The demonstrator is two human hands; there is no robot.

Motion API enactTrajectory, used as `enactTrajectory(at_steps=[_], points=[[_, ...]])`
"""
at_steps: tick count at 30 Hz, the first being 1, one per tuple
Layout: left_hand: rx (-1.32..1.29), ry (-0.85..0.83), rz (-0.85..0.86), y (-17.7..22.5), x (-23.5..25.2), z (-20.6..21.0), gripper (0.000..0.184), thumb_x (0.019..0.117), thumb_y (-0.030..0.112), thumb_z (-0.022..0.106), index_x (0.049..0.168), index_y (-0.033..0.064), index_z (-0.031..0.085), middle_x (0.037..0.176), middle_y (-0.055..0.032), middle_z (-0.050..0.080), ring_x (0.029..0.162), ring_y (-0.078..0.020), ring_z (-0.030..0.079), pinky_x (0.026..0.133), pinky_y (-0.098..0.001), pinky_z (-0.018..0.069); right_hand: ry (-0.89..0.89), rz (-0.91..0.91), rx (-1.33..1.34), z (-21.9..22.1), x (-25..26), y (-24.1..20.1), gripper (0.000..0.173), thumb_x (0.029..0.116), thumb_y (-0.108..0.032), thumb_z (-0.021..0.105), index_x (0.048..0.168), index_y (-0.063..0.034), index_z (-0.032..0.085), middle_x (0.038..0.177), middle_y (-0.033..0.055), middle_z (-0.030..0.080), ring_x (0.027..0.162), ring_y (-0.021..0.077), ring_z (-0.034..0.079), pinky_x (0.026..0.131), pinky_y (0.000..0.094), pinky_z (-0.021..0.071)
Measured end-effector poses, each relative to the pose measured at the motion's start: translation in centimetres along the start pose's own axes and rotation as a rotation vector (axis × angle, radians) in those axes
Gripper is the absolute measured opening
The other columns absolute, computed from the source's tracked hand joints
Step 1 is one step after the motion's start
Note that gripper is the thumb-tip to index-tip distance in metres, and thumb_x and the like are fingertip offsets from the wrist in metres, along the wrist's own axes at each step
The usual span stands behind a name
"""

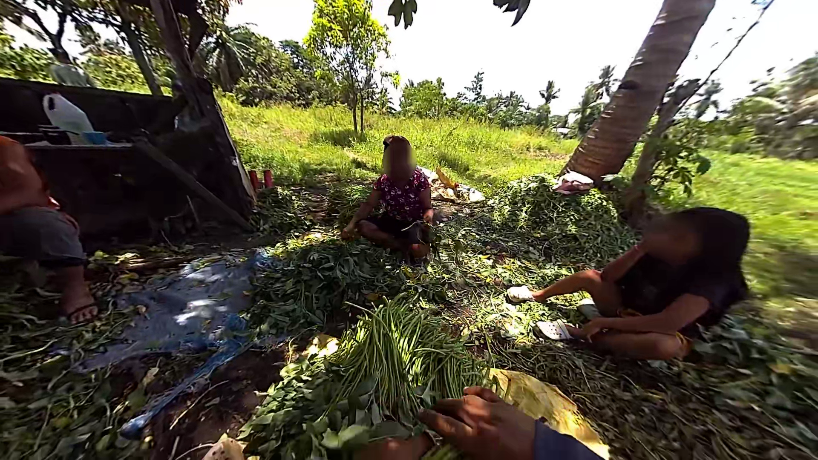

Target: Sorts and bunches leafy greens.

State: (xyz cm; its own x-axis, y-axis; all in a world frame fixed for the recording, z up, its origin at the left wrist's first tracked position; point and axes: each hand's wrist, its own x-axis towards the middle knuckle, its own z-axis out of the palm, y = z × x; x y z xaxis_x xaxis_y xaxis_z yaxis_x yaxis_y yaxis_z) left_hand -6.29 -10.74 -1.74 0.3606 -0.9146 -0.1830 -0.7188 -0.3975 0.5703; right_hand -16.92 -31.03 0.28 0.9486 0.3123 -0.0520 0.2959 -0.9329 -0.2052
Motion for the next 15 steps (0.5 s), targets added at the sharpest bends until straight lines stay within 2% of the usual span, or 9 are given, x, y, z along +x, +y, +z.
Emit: enactTrajectory(at_steps=[2,4,6,8,12,13,15], points=[[0.072,-0.069,-0.061,0.5,-0.5,-2.2,0.062,0.0823,0.034,0.083,0.134,0.0083,0.061,0.109,-0.0240,0.072,0.103,-0.0449,0.069,0.088,-0.0670,0.0527,0.158,0.050,-0.133,0.1,0.0,-0.7,0.102,0.0630,-0.042,0.093,0.149,-0.0139,0.048,0.127,0.0162,0.068,0.117,0.0338,0.066,0.104,0.0565,0.0474],[0.133,-0.157,-0.086,1.1,-0.9,-4.3,0.059,0.0851,0.030,0.081,0.134,0.0082,0.058,0.110,-0.0243,0.070,0.105,-0.0451,0.068,0.087,-0.0668,0.0519,0.278,0.032,-0.219,0.6,0.1,-1.0,0.082,0.0654,-0.041,0.091,0.135,-0.0122,0.059,0.113,0.0128,0.072,0.107,0.0314,0.070,0.100,0.0543,0.0506],[0.205,-0.127,-0.049,1.1,-1.9,-5.7,0.054,0.0858,0.033,0.080,0.129,0.0077,0.060,0.106,-0.0225,0.070,0.101,-0.0433,0.069,0.085,-0.0651,0.0532,0.468,-0.065,-0.293,1.3,0.8,-0.9,0.067,0.0617,-0.043,0.090,0.118,-0.0145,0.065,0.099,0.0076,0.073,0.094,0.0281,0.072,0.091,0.0514,0.0568],[0.263,-0.095,-0.038,1.2,-3.4,-6.9,0.051,0.0867,0.032,0.079,0.127,0.0069,0.060,0.103,-0.0220,0.071,0.100,-0.0430,0.069,0.085,-0.0646,0.0534,0.604,-0.121,-0.311,1.5,1.9,-1.7,0.065,0.0568,-0.042,0.090,0.111,-0.0153,0.066,0.094,0.0060,0.072,0.089,0.0267,0.072,0.085,0.0500,0.0588],[0.436,-0.101,-0.141,1.8,-6.6,-8.7,0.046,0.0890,0.028,0.077,0.125,0.0071,0.057,0.100,-0.0223,0.070,0.096,-0.0452,0.069,0.081,-0.0659,0.0531,0.653,-0.179,-0.248,1.7,4.0,-3.8,0.073,0.0533,-0.039,0.091,0.117,-0.0153,0.064,0.101,0.0061,0.073,0.098,0.0276,0.071,0.092,0.0509,0.0567],[0.490,-0.053,-0.135,1.5,-7.5,-8.6,0.044,0.0866,0.024,0.078,0.122,0.0057,0.059,0.095,-0.0226,0.071,0.091,-0.0461,0.070,0.076,-0.0659,0.0538,0.651,-0.203,-0.215,1.9,4.4,-4.3,0.073,0.0574,-0.042,0.089,0.120,-0.0158,0.063,0.105,0.0065,0.072,0.101,0.0275,0.071,0.094,0.0504,0.0557],[0.595,0.030,-0.131,0.7,-9.5,-8.0,0.042,0.0817,0.016,0.081,0.117,0.0034,0.061,0.087,-0.0228,0.070,0.084,-0.0468,0.070,0.071,-0.0646,0.0541,0.564,-0.242,-0.082,2.4,4.9,-5.4,0.074,0.0734,-0.054,0.083,0.133,-0.0154,0.062,0.119,0.0088,0.072,0.114,0.0285,0.068,0.102,0.0522,0.0521]])
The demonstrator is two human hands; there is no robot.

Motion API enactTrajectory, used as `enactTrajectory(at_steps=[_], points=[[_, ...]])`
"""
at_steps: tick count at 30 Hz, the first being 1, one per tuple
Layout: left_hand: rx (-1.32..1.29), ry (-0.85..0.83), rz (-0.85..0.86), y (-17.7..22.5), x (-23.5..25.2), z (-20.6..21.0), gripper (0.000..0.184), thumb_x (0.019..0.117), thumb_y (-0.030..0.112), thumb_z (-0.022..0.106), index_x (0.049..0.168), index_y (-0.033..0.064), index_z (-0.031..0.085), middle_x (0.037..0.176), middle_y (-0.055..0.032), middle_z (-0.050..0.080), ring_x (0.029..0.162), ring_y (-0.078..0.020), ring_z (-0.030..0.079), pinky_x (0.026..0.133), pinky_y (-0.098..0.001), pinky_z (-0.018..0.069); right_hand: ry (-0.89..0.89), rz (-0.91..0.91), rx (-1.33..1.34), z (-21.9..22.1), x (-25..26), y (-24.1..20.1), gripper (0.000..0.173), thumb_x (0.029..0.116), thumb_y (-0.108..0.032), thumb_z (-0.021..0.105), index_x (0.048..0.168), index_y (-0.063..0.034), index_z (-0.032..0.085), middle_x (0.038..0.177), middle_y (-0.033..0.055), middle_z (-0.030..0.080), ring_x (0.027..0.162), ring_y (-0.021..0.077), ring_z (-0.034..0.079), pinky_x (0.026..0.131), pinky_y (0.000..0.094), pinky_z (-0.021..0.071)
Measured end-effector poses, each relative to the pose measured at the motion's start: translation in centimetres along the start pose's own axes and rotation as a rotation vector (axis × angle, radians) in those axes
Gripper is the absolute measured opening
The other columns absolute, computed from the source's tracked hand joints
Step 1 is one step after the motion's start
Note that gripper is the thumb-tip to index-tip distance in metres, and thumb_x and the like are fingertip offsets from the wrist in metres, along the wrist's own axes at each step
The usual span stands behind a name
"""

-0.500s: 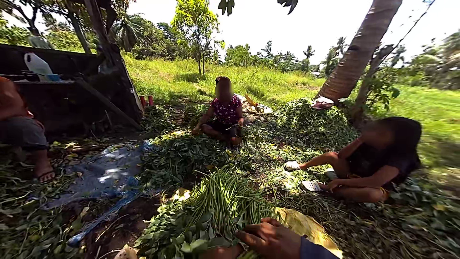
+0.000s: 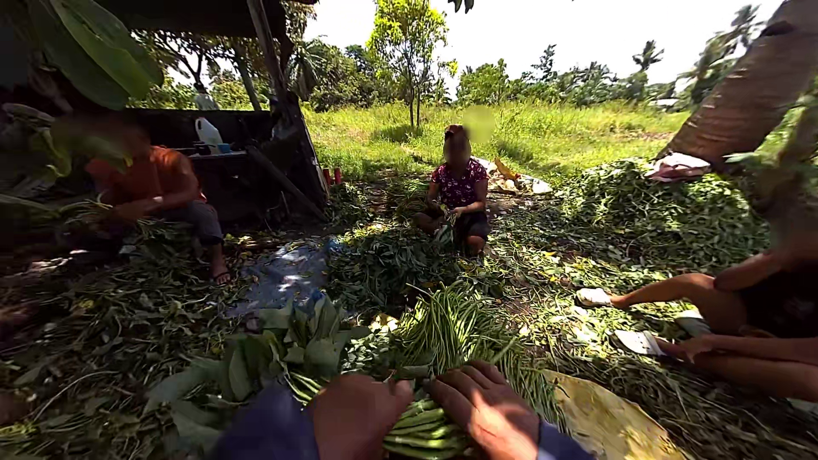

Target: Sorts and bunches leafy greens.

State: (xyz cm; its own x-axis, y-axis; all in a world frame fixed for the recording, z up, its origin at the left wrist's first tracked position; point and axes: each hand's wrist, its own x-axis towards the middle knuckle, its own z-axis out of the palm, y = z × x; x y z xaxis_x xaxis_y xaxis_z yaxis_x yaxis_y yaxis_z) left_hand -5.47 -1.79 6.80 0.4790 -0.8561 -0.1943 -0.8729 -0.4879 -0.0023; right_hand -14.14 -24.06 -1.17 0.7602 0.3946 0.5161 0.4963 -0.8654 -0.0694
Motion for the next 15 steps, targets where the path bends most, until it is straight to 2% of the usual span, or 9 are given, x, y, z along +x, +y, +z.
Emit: enactTrajectory(at_steps=[2,3,5,7,9,12,15], points=[[0.063,0.043,-0.032,-0.3,-1.9,1.1,0.039,0.0787,0.008,0.082,0.113,0.0023,0.065,0.085,-0.0230,0.070,0.082,-0.0467,0.070,0.071,-0.0635,0.0545,-0.076,0.010,0.192,0.8,0.0,-0.9,0.077,0.0853,-0.066,0.070,0.141,-0.0135,0.060,0.131,0.0112,0.068,0.124,0.0290,0.063,0.108,0.0536,0.0472],[0.080,0.027,-0.056,-0.2,-2.8,1.6,0.038,0.0796,0.005,0.080,0.114,0.0019,0.065,0.088,-0.0230,0.071,0.085,-0.0461,0.071,0.076,-0.0629,0.0545,-0.098,0.013,0.284,1.3,-0.1,-1.3,0.076,0.0890,-0.066,0.066,0.141,-0.0115,0.060,0.134,0.0127,0.067,0.127,0.0297,0.062,0.110,0.0542,0.0453],[0.084,0.003,-0.111,0.3,-4.5,2.6,0.034,0.0826,0.002,0.078,0.115,0.0012,0.065,0.091,-0.0228,0.072,0.089,-0.0444,0.071,0.084,-0.0614,0.0544,-0.065,-0.014,0.408,3.1,-0.4,-2.1,0.066,0.0937,-0.060,0.064,0.136,-0.0093,0.063,0.131,0.0141,0.068,0.126,0.0303,0.063,0.109,0.0546,0.0456],[0.073,0.033,-0.109,0.8,-5.9,4.4,0.032,0.0792,0.004,0.081,0.107,0.0013,0.066,0.084,-0.0211,0.071,0.082,-0.0423,0.072,0.076,-0.0583,0.0562,-0.024,-0.042,0.466,4.9,-1.1,-2.7,0.053,0.0964,-0.053,0.063,0.129,-0.0115,0.067,0.126,0.0116,0.071,0.122,0.0283,0.065,0.107,0.0535,0.0485],[-0.042,-0.038,-0.126,1.3,-6.6,5.9,0.033,0.0805,0.010,0.081,0.108,0.0014,0.064,0.082,-0.0214,0.070,0.078,-0.0435,0.071,0.069,-0.0596,0.0562,-0.072,-0.032,0.544,5.7,-1.8,-3.2,0.042,0.0979,-0.045,0.065,0.124,-0.0118,0.070,0.123,0.0119,0.072,0.118,0.0291,0.067,0.105,0.0544,0.0494],[-0.295,-0.275,-0.239,2.3,-6.8,8.3,0.044,0.0874,0.020,0.078,0.122,0.0004,0.059,0.092,-0.0257,0.071,0.088,-0.0483,0.071,0.076,-0.0669,0.0541,-0.244,0.021,0.680,5.8,-3.0,-3.6,0.035,0.0974,-0.036,0.069,0.120,-0.0095,0.071,0.123,0.0151,0.071,0.120,0.0327,0.065,0.106,0.0557,0.0480],[-0.365,-0.408,-0.340,4.3,-6.6,10.6,0.047,0.0903,0.021,0.075,0.129,-0.0003,0.057,0.099,-0.0279,0.071,0.094,-0.0501,0.070,0.080,-0.0681,0.0532,-0.314,0.060,0.821,6.6,-4.6,-3.8,0.029,0.0917,-0.024,0.076,0.113,-0.0042,0.071,0.116,0.0185,0.071,0.118,0.0351,0.065,0.106,0.0543,0.0488]])
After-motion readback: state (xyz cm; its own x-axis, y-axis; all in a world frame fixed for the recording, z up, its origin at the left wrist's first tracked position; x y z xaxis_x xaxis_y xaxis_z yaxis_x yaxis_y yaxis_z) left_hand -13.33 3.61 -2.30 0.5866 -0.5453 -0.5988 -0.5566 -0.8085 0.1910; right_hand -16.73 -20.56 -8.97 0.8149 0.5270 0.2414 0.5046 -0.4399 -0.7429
